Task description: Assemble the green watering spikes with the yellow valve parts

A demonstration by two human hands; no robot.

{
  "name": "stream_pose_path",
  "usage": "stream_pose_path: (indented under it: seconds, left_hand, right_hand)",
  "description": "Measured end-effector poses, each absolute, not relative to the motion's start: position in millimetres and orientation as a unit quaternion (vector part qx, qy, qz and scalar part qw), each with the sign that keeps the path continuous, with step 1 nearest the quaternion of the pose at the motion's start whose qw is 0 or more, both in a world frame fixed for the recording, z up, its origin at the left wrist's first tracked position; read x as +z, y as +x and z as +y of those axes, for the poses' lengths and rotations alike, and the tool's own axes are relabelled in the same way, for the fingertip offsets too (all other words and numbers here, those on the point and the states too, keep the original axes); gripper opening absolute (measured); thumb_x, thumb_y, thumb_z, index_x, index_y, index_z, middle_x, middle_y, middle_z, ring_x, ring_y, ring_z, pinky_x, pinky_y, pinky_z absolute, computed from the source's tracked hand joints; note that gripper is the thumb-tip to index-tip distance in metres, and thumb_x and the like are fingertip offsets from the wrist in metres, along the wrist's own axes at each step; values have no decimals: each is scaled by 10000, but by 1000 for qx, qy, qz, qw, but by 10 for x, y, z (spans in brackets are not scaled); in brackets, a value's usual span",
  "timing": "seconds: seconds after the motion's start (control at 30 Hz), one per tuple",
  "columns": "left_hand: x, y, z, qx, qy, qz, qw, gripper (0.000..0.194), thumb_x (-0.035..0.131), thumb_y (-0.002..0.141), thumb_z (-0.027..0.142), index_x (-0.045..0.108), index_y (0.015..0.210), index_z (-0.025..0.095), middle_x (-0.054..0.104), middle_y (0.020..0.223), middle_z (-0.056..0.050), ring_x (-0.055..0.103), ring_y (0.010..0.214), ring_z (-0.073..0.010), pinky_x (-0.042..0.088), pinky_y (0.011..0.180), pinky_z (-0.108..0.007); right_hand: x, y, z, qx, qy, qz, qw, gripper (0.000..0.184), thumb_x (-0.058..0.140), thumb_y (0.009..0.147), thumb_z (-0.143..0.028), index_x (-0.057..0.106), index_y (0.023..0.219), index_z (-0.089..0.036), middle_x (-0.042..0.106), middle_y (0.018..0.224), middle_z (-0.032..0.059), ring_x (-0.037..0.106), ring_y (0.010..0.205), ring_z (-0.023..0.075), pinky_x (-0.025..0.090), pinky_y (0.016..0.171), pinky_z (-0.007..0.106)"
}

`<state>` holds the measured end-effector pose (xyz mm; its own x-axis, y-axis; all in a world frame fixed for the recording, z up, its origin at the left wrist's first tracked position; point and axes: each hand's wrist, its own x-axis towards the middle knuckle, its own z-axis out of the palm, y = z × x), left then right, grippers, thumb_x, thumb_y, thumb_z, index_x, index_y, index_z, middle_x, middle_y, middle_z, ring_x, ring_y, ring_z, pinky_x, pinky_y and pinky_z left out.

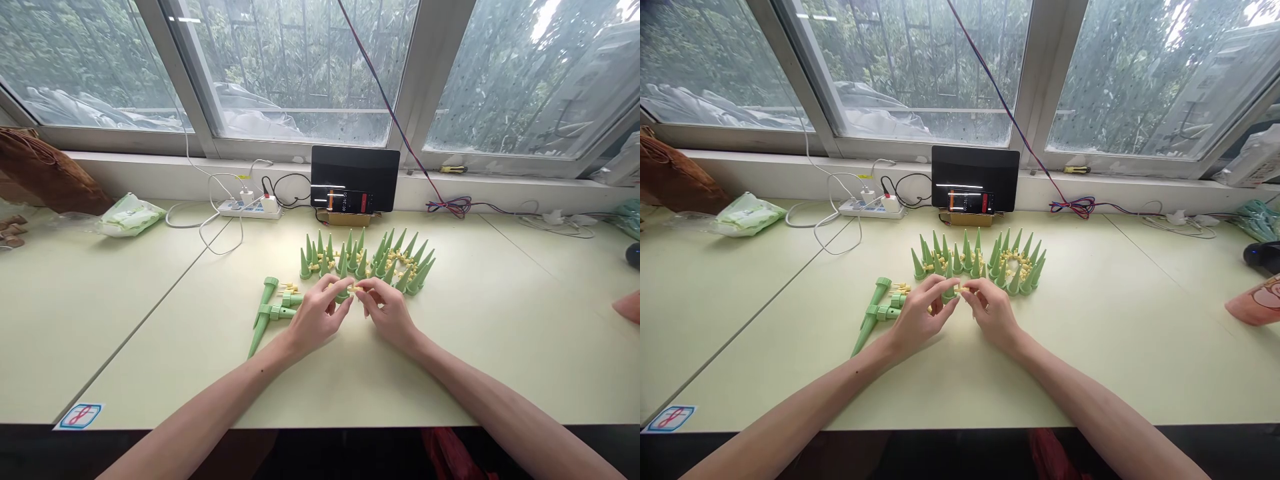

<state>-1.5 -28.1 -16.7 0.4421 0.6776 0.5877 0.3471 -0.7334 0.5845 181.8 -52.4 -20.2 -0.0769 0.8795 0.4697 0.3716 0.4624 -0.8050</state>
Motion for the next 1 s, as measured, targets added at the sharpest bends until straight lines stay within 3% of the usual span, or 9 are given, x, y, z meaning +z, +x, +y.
stream_pose_path:
  seconds: [0.53, 0.77, 1.0]
  left_hand:
    - [-158, -7, -297, 428, 824, 313, 199, 282, 569, 955, 228, 600, 1235, 236, 565, 962, -26, 441, 528, -31, 444, 498, -179]
    - [-175, -12, -292, 429, 830, 302, 188, 277, 564, 955, 234, 599, 1230, 232, 578, 974, -35, 442, 508, -26, 433, 482, -184]
    - [-183, -16, -289, 429, 835, 290, 186, 290, 567, 952, 219, 594, 1241, 228, 573, 997, -39, 434, 508, -19, 426, 485, -184]
  right_hand:
    - [-194, 1833, -520, 249, -456, -693, 500, 219, 546, 981, -397, 627, 943, -197, 630, 789, 30, 539, 538, 123, 477, 511, 275]
    - [-189, 1834, -521, 261, -472, -689, 484, 287, 514, 986, -430, 616, 858, -194, 546, 601, -16, 479, 490, 124, 410, 468, 256]
    - [-189, 1837, -516, 227, -480, -698, 480, 357, 486, 996, -434, 567, 749, -189, 480, 593, -28, 393, 516, 111, 339, 493, 249]
